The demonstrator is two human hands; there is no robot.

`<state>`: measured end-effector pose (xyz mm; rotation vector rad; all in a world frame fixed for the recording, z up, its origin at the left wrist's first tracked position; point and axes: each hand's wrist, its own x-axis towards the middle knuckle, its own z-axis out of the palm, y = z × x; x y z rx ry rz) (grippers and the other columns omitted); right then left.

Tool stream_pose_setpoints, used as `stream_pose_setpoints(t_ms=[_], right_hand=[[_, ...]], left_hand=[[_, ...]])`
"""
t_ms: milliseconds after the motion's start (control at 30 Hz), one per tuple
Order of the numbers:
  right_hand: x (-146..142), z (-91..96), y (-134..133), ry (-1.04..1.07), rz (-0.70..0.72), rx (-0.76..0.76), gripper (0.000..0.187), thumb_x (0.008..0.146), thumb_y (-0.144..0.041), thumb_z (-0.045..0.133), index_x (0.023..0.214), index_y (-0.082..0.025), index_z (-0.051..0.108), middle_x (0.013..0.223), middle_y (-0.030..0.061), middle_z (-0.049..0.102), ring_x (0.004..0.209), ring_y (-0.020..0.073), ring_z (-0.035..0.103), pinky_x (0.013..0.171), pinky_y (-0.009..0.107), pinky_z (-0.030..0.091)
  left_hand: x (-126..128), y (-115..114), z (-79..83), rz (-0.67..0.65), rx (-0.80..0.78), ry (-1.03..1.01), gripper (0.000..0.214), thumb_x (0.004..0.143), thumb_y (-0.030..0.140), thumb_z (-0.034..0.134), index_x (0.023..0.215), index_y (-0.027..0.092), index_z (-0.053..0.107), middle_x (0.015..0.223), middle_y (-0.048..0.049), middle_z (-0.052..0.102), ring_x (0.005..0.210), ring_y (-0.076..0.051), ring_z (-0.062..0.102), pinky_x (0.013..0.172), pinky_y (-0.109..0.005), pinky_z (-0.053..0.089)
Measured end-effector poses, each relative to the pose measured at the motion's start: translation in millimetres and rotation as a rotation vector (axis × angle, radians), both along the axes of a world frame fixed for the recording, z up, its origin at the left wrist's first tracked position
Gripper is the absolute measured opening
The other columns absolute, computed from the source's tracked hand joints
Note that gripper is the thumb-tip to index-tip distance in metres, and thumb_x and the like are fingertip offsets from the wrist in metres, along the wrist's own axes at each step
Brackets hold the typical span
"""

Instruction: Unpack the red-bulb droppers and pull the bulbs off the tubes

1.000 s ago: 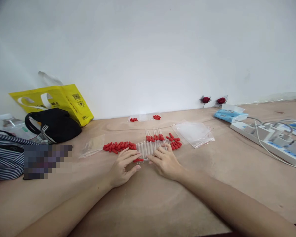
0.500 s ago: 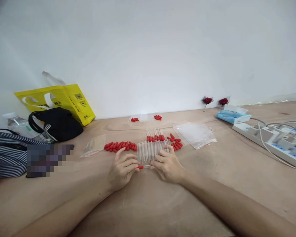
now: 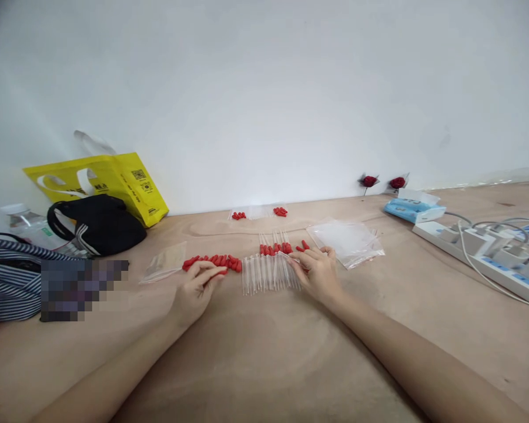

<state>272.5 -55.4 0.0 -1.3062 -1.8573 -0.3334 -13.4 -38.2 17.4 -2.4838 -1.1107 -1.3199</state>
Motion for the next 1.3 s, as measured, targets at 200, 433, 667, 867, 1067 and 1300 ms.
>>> stream_pose_setpoints(t_ms=[200,433,667,867,1067,1300], right_hand=[[-6.4,-4.2,10.2,-0.077,-0.117,-0.034,0.023,0.082,-0.023,0.04,0.084,-0.02,0.062,0.079,0.0043,0.066,0.07,0.0144,0.056,0.071,0.031,0.022],[-13.8,-7.8,8.6,-0.214,-0.17,-0.076,0.023,0.079,-0.019,0.041,0.082,-0.02,0.064,0.075,0.0035,0.064,0.07,0.0152,0.054,0.068,0.031,0.021],[-18.3,-6.9,5.3,-0.286,-0.11,-0.118,0.025,0.083,-0.028,0.039,0.086,-0.022,0.063,0.078,0.0037,0.062,0.072,0.0154,0.053,0.068,0.032,0.021],[-19.1,-6.7,3.9,-0.265,-0.077,-0.147,0.031,0.086,-0.037,0.036,0.086,-0.023,0.064,0.079,0.0039,0.063,0.074,0.016,0.053,0.068,0.032,0.021],[-11.2,-2.5,12.5,-0.113,-0.132,-0.138,0.028,0.085,-0.034,0.038,0.085,-0.021,0.063,0.084,0.0044,0.065,0.075,0.016,0.054,0.068,0.032,0.021],[-12.4,19.6,46.1,-0.031,-0.348,-0.427,0.036,0.079,-0.045,0.04,0.071,-0.021,0.066,0.074,0.0062,0.066,0.073,0.0214,0.056,0.069,0.036,0.023]], left_hand=[[-43.5,36.6,8.5,0.362,-0.237,-0.192,0.032,0.074,0.028,0.047,0.098,0.013,0.062,0.079,-0.0063,0.052,0.062,-0.014,0.054,0.058,-0.027,0.048],[-77.8,60.2,-4.4,0.422,-0.464,-0.363,0.044,0.062,0.038,0.058,0.095,0.009,0.058,0.065,-0.0019,0.056,0.053,-0.012,0.053,0.054,-0.026,0.047],[-62.1,53.8,0.2,0.387,-0.304,-0.199,0.038,0.066,0.04,0.057,0.091,0.012,0.061,0.071,-0.005,0.062,0.059,-0.014,0.055,0.053,-0.025,0.045],[-54.6,48.8,3.2,0.354,-0.279,-0.051,0.023,0.069,0.039,0.056,0.074,0.018,0.064,0.071,-0.0045,0.065,0.063,-0.017,0.057,0.057,-0.026,0.045],[-55.6,43.5,8.2,0.449,-0.11,-0.148,0.026,0.074,0.041,0.051,0.072,0.018,0.063,0.066,-0.0032,0.061,0.062,-0.017,0.051,0.062,-0.028,0.043],[-48.9,35.8,7.2,0.435,0.064,-0.11,0.029,0.08,0.036,0.045,0.069,0.017,0.063,0.064,-0.004,0.058,0.068,-0.018,0.051,0.068,-0.03,0.039]])
